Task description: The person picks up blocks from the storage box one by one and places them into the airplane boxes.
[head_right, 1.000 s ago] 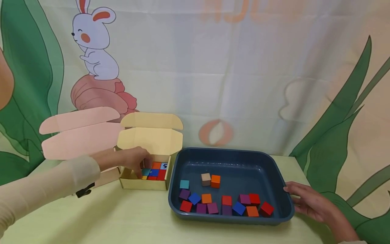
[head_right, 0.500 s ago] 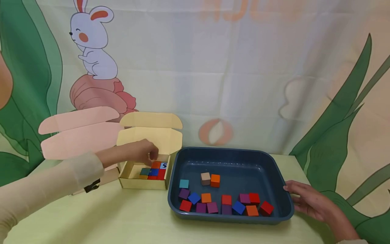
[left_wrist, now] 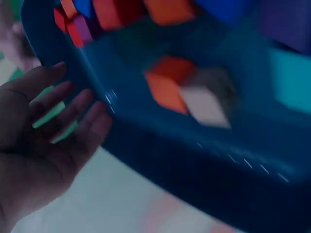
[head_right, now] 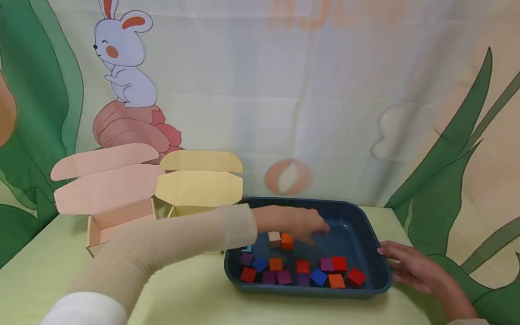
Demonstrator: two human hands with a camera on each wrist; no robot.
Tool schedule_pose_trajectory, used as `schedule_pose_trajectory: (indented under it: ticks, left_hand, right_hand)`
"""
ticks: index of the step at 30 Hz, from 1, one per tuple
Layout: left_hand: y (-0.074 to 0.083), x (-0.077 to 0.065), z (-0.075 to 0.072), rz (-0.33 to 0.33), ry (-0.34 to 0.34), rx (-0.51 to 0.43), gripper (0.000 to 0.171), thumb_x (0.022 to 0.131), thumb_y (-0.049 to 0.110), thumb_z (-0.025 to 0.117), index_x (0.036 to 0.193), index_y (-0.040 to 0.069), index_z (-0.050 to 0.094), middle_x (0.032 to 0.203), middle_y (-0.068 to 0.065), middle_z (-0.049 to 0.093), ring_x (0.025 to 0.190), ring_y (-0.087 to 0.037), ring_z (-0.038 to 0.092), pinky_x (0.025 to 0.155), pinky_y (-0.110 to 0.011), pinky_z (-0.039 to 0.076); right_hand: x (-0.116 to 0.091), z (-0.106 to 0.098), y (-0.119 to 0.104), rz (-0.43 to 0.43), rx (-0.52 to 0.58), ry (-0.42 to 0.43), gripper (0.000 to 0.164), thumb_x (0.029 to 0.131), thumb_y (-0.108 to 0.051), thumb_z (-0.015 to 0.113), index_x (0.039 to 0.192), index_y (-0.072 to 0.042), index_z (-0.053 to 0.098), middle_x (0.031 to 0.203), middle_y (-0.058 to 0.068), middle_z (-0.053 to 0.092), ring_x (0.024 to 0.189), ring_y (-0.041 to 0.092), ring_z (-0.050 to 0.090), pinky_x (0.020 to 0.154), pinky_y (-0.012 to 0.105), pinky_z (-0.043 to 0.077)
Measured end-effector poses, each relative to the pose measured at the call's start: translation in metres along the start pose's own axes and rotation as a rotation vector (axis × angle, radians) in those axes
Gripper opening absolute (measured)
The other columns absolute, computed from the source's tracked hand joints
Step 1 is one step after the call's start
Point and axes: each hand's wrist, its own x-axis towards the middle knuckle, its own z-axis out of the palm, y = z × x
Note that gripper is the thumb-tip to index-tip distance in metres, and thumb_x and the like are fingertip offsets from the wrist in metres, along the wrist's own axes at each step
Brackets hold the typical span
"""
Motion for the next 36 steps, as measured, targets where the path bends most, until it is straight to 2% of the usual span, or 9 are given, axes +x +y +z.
schedule_pose_trajectory:
  ticks: [4, 6, 9, 12, 17, 22, 25, 29, 36]
  left_hand:
    - [0.044, 0.048, 0.01, -0.083, -0.045, -0.001, 0.039, 0.098, 0.035, 0.069, 0.134, 0.023, 0.063, 0.126, 0.013, 0.063, 0.105, -0.001, 0.06, 0.085, -0.013, 0.048]
    - [0.057, 0.062, 0.014, -0.114, -0.048, -0.019, 0.034, 0.096, 0.036, 0.071, 0.128, 0.025, 0.065, 0.118, 0.015, 0.064, 0.098, 0.0, 0.06, 0.082, -0.013, 0.048]
    - [0.065, 0.073, 0.021, -0.131, -0.063, -0.048, 0.025, 0.093, 0.032, 0.075, 0.116, 0.025, 0.07, 0.105, 0.015, 0.065, 0.09, -0.001, 0.058, 0.079, -0.012, 0.047]
    - [0.066, 0.076, 0.023, -0.135, -0.077, -0.059, 0.019, 0.09, 0.027, 0.079, 0.108, 0.026, 0.073, 0.1, 0.016, 0.066, 0.087, -0.002, 0.057, 0.077, -0.012, 0.048]
    - [0.066, 0.077, 0.017, -0.167, -0.101, -0.041, 0.019, 0.086, 0.025, 0.083, 0.104, 0.027, 0.075, 0.097, 0.016, 0.066, 0.086, -0.002, 0.057, 0.074, -0.013, 0.048]
    - [0.067, 0.074, 0.008, -0.185, -0.124, -0.054, 0.015, 0.083, 0.019, 0.086, 0.093, 0.026, 0.078, 0.088, 0.015, 0.065, 0.078, -0.004, 0.056, 0.066, -0.014, 0.047]
    - [0.066, 0.071, 0.002, -0.187, -0.116, -0.089, 0.015, 0.081, 0.013, 0.086, 0.087, 0.025, 0.079, 0.084, 0.014, 0.065, 0.07, -0.005, 0.056, 0.06, -0.016, 0.048]
    - [0.061, 0.065, -0.005, -0.174, -0.081, -0.118, 0.017, 0.081, 0.01, 0.085, 0.088, 0.025, 0.078, 0.085, 0.013, 0.065, 0.067, -0.006, 0.056, 0.058, -0.017, 0.049]
    - [0.045, 0.044, -0.014, -0.136, 0.026, -0.163, 0.026, 0.084, 0.006, 0.081, 0.104, 0.023, 0.078, 0.094, 0.014, 0.063, 0.077, -0.004, 0.056, 0.063, -0.017, 0.05]
  right_hand:
    - [0.002, -0.001, 0.004, 0.018, -0.097, 0.078, 0.064, 0.112, -0.025, 0.035, 0.155, 0.007, 0.0, 0.145, 0.016, 0.042, 0.12, 0.021, 0.061, 0.101, 0.048, 0.051]
    - [0.002, -0.001, 0.006, 0.029, -0.134, 0.106, 0.073, 0.112, -0.028, 0.034, 0.154, 0.009, -0.013, 0.154, 0.034, 0.022, 0.12, 0.019, 0.06, 0.101, 0.047, 0.051]
    - [0.005, 0.003, 0.007, 0.038, -0.144, 0.109, 0.079, 0.112, -0.03, 0.034, 0.152, 0.008, -0.023, 0.159, 0.039, -0.011, 0.12, 0.016, 0.059, 0.101, 0.045, 0.051]
    - [0.005, 0.003, 0.007, 0.024, -0.118, 0.084, 0.075, 0.112, -0.028, 0.035, 0.154, 0.008, -0.016, 0.157, 0.037, 0.012, 0.121, 0.018, 0.059, 0.101, 0.046, 0.051]
    - [0.002, -0.002, 0.006, -0.017, -0.059, 0.046, 0.05, 0.111, -0.021, 0.035, 0.148, 0.002, 0.012, 0.132, -0.003, 0.052, 0.12, 0.021, 0.062, 0.098, 0.045, 0.053]
    - [0.0, -0.004, 0.004, -0.008, -0.035, 0.037, 0.056, 0.112, -0.021, 0.033, 0.151, 0.002, 0.0, 0.127, -0.008, 0.055, 0.119, 0.02, 0.063, 0.098, 0.044, 0.053]
    - [-0.001, -0.004, 0.003, -0.009, 0.007, -0.004, 0.043, 0.112, -0.021, 0.031, 0.151, -0.007, 0.021, 0.128, -0.007, 0.056, 0.12, 0.02, 0.062, 0.099, 0.044, 0.053]
    - [-0.002, -0.004, 0.002, -0.014, 0.061, -0.055, 0.028, 0.112, -0.02, 0.029, 0.129, -0.023, 0.051, 0.13, -0.006, 0.058, 0.122, 0.02, 0.062, 0.098, 0.043, 0.054]
    - [0.002, -0.005, 0.005, 0.004, -0.017, 0.043, 0.024, 0.112, -0.023, 0.034, 0.135, -0.018, 0.036, 0.125, -0.01, 0.055, 0.117, 0.019, 0.063, 0.094, 0.043, 0.055]
